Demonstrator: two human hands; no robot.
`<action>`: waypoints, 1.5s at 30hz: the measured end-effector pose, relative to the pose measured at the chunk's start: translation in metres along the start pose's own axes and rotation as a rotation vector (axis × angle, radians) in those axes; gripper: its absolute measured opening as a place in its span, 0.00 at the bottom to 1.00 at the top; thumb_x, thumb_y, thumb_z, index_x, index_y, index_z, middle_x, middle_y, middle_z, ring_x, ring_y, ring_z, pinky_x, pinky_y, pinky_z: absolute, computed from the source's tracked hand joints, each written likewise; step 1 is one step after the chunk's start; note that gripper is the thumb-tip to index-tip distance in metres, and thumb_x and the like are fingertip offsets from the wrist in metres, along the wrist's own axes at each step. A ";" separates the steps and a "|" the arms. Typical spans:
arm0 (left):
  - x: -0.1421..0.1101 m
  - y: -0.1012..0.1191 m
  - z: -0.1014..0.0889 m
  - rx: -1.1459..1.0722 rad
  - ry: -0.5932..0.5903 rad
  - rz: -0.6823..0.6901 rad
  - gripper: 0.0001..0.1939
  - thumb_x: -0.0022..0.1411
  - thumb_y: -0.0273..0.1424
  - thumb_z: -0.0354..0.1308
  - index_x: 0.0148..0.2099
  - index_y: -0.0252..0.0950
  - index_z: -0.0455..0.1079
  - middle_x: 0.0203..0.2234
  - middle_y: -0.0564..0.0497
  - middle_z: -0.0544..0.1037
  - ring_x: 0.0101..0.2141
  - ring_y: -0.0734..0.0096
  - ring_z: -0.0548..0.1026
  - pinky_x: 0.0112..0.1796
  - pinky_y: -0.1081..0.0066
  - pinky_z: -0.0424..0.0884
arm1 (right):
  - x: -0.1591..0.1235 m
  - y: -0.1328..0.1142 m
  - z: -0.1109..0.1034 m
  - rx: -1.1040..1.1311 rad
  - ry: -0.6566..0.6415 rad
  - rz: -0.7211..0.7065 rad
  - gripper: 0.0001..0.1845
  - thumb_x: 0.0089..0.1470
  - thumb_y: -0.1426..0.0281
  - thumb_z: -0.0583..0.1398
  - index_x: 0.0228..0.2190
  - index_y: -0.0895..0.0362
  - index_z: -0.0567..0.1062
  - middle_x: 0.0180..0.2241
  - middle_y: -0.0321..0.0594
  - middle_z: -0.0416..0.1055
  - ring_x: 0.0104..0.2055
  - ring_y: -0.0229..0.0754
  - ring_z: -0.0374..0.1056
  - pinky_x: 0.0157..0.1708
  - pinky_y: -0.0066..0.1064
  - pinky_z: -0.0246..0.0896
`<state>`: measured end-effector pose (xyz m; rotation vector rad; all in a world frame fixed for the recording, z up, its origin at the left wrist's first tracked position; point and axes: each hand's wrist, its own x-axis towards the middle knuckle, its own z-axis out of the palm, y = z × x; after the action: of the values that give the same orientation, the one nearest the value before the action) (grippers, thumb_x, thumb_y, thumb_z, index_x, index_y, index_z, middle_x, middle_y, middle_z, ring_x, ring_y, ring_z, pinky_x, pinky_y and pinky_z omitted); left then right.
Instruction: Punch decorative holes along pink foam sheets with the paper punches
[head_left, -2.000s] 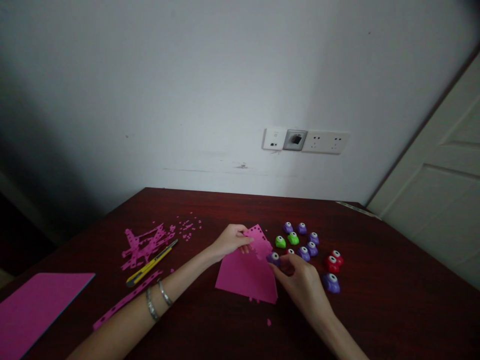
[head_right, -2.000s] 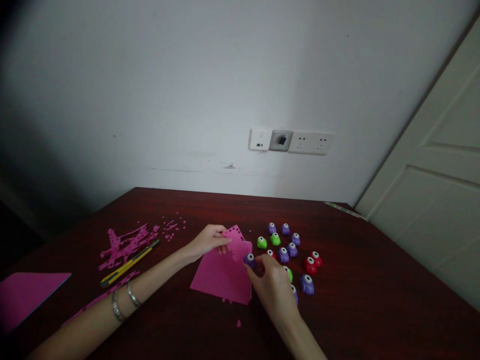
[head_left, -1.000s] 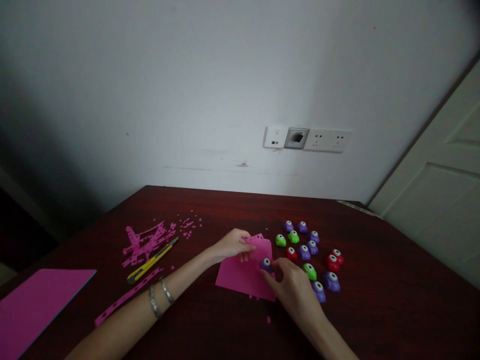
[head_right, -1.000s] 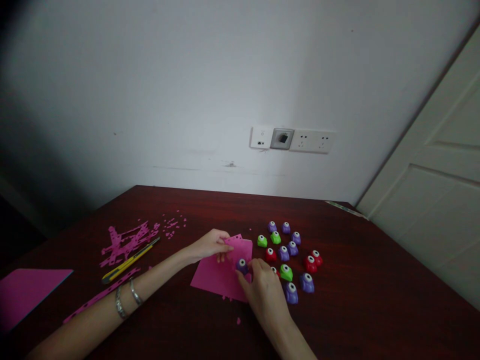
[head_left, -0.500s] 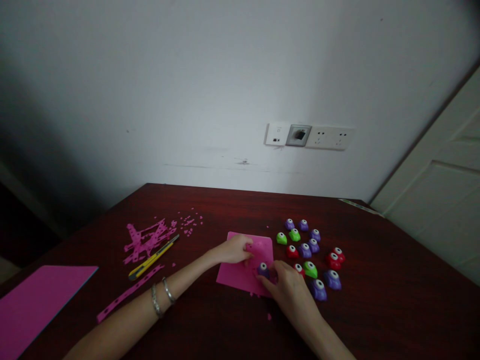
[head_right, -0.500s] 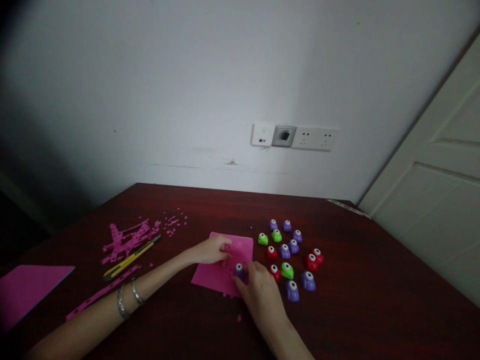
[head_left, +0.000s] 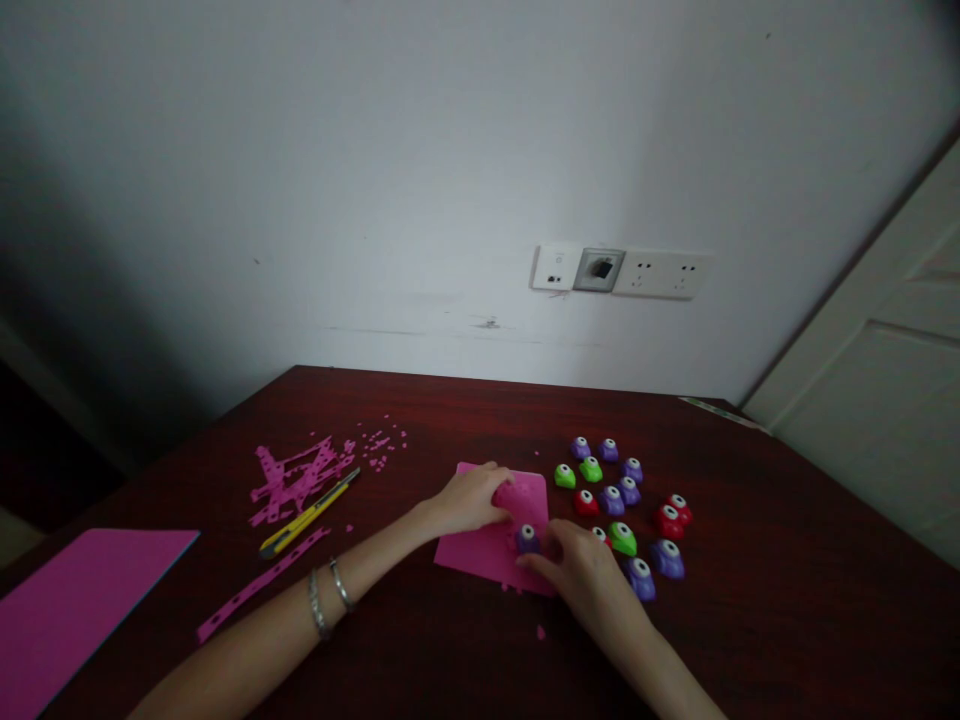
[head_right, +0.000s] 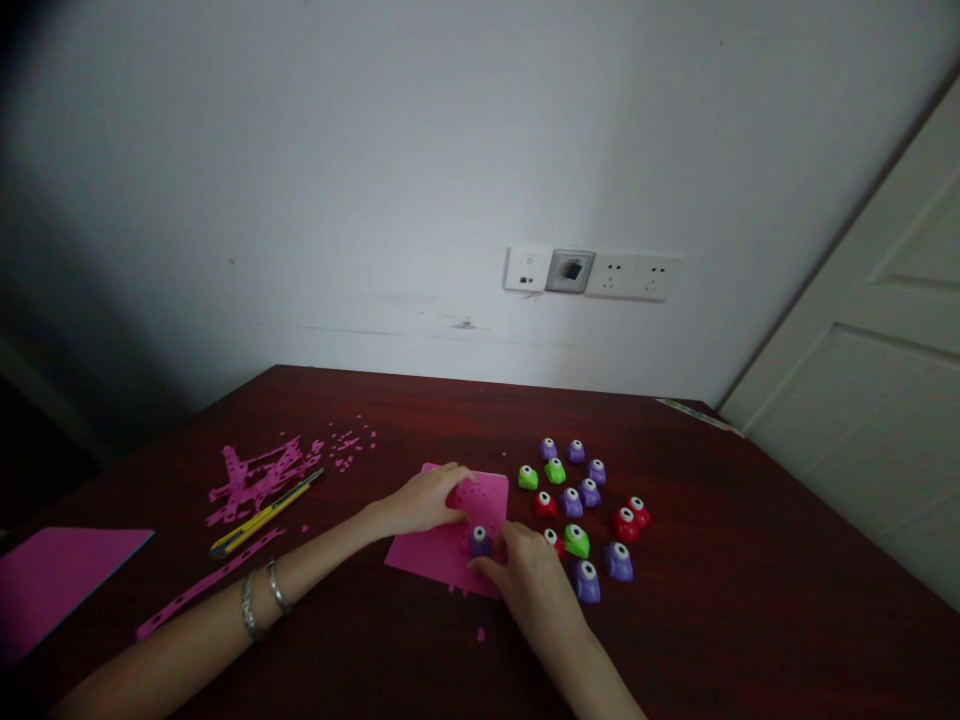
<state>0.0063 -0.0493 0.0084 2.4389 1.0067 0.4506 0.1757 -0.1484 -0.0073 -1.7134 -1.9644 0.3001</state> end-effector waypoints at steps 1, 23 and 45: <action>0.000 -0.001 0.000 -0.019 -0.003 -0.004 0.20 0.48 0.32 0.62 0.45 0.37 0.66 0.37 0.49 0.71 0.38 0.62 0.69 0.37 0.67 0.64 | 0.001 0.001 -0.002 0.009 -0.022 0.005 0.10 0.43 0.67 0.63 0.19 0.56 0.68 0.20 0.34 0.69 0.23 0.38 0.64 0.23 0.27 0.54; 0.001 -0.011 0.001 -0.155 -0.094 0.041 0.13 0.53 0.35 0.59 0.43 0.42 0.71 0.37 0.51 0.65 0.37 0.70 0.67 0.41 0.69 0.64 | -0.001 0.000 0.003 0.123 -0.086 -0.019 0.05 0.45 0.74 0.60 0.20 0.57 0.69 0.23 0.33 0.68 0.25 0.37 0.63 0.25 0.27 0.55; 0.017 -0.027 -0.012 -0.372 0.180 -0.106 0.11 0.57 0.32 0.52 0.39 0.32 0.70 0.29 0.50 0.72 0.29 0.74 0.68 0.32 0.73 0.65 | 0.004 -0.005 -0.013 0.200 -0.146 0.020 0.03 0.46 0.73 0.60 0.24 0.58 0.74 0.23 0.35 0.71 0.26 0.38 0.66 0.26 0.26 0.56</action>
<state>-0.0031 -0.0170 0.0060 2.0319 1.0149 0.7587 0.1779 -0.1477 0.0064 -1.6228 -1.9448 0.6230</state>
